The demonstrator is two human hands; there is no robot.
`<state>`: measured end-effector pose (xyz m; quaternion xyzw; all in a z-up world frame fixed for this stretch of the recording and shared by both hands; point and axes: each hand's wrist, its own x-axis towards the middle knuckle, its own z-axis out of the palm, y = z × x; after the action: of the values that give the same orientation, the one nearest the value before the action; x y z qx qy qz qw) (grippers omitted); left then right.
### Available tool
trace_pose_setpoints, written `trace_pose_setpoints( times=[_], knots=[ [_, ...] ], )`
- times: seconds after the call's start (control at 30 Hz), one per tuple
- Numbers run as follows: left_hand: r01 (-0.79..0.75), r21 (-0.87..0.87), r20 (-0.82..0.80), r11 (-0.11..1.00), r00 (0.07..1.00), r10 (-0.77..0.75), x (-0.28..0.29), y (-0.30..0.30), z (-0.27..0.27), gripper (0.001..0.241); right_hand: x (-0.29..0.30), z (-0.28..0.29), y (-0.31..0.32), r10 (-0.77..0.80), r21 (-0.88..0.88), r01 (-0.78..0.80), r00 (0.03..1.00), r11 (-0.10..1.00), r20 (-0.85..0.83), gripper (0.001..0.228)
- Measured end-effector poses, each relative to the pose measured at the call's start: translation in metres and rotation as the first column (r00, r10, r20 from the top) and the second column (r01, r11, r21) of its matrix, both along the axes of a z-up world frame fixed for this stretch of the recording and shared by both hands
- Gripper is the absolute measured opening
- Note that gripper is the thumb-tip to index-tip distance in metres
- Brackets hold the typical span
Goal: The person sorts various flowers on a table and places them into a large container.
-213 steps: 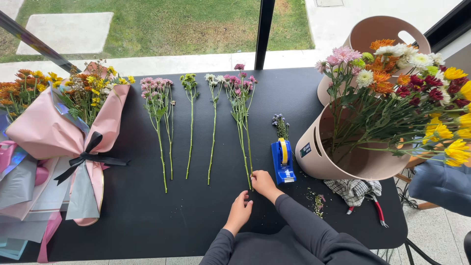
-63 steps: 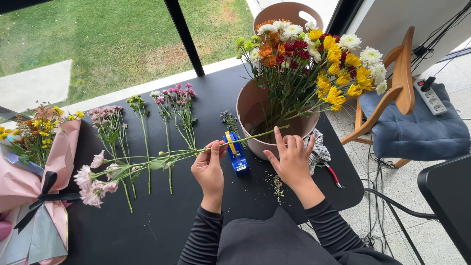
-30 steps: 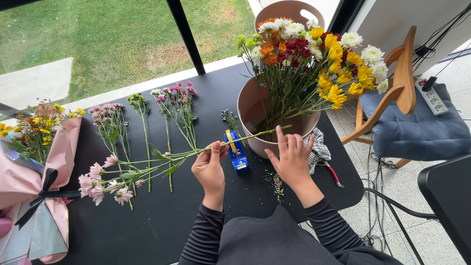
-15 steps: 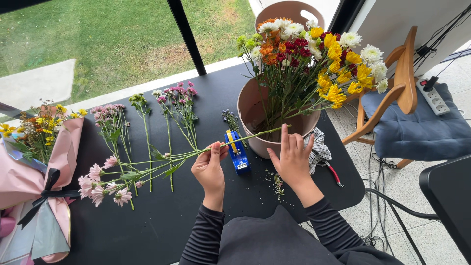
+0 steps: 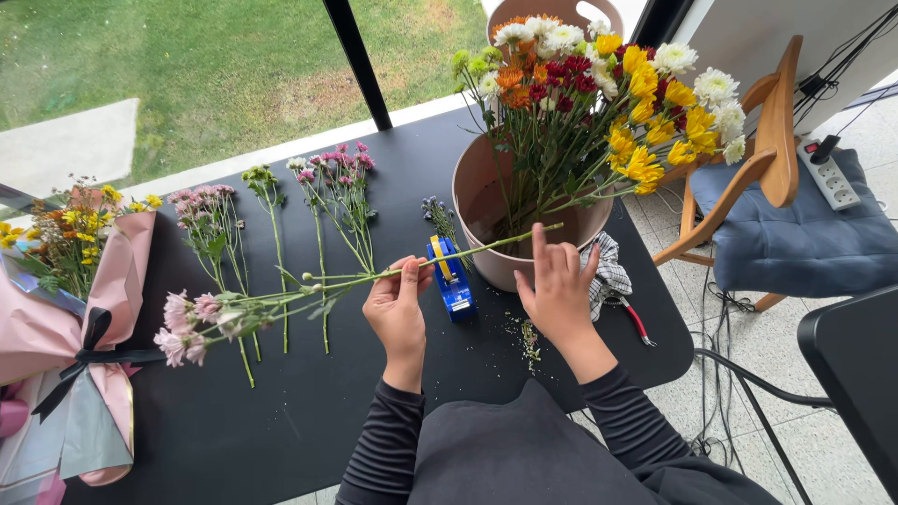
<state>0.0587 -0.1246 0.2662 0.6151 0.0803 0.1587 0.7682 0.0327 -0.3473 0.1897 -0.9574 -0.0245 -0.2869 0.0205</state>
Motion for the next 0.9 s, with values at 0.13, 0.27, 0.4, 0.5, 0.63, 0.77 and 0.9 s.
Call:
trace_pose_setpoints(
  times=[0.13, 0.27, 0.4, 0.5, 0.63, 0.77, 0.9],
  knots=[
    [0.019, -0.010, -0.006, 1.000, 1.000, -0.019, -0.001, 0.001, 0.003, 0.017, 0.000, 0.002, 0.000, -0.011, -0.044, 0.011, 1.000, 0.999, 0.000, 0.082],
    [0.059, 0.002, 0.012, 0.998, 0.998, -0.059, -0.003, 0.002, 0.006, 0.017, 0.001, 0.001, -0.001, -0.005, -0.034, 0.006, 1.000, 0.999, 0.018, 0.086],
    [0.084, 0.007, 0.011, 0.996, 0.996, -0.084, -0.001, 0.004, -0.002, 0.017, 0.000, -0.001, -0.001, -0.022, -0.036, 0.022, 1.000, 0.999, 0.013, 0.088],
    [0.088, -0.008, 0.017, 0.996, 0.996, -0.088, 0.000, 0.006, -0.006, 0.017, 0.001, -0.001, -0.001, -0.016, -0.042, 0.017, 1.000, 0.999, 0.009, 0.086],
    [0.074, -0.005, 0.020, 0.997, 0.997, -0.074, -0.001, 0.008, -0.004, 0.017, 0.001, -0.004, -0.003, -0.022, -0.033, 0.021, 1.000, 0.999, -0.014, 0.085],
    [0.060, -0.006, 0.022, 0.998, 0.998, -0.060, -0.002, 0.010, -0.004, 0.016, 0.001, -0.003, -0.002, -0.017, -0.011, 0.017, 1.000, 1.000, -0.010, 0.085],
    [0.040, 0.018, 0.017, 0.999, 0.999, -0.041, -0.004, 0.012, 0.000, 0.016, 0.000, -0.001, -0.002, -0.025, 0.001, 0.025, 1.000, 1.000, -0.012, 0.088]
  ],
)
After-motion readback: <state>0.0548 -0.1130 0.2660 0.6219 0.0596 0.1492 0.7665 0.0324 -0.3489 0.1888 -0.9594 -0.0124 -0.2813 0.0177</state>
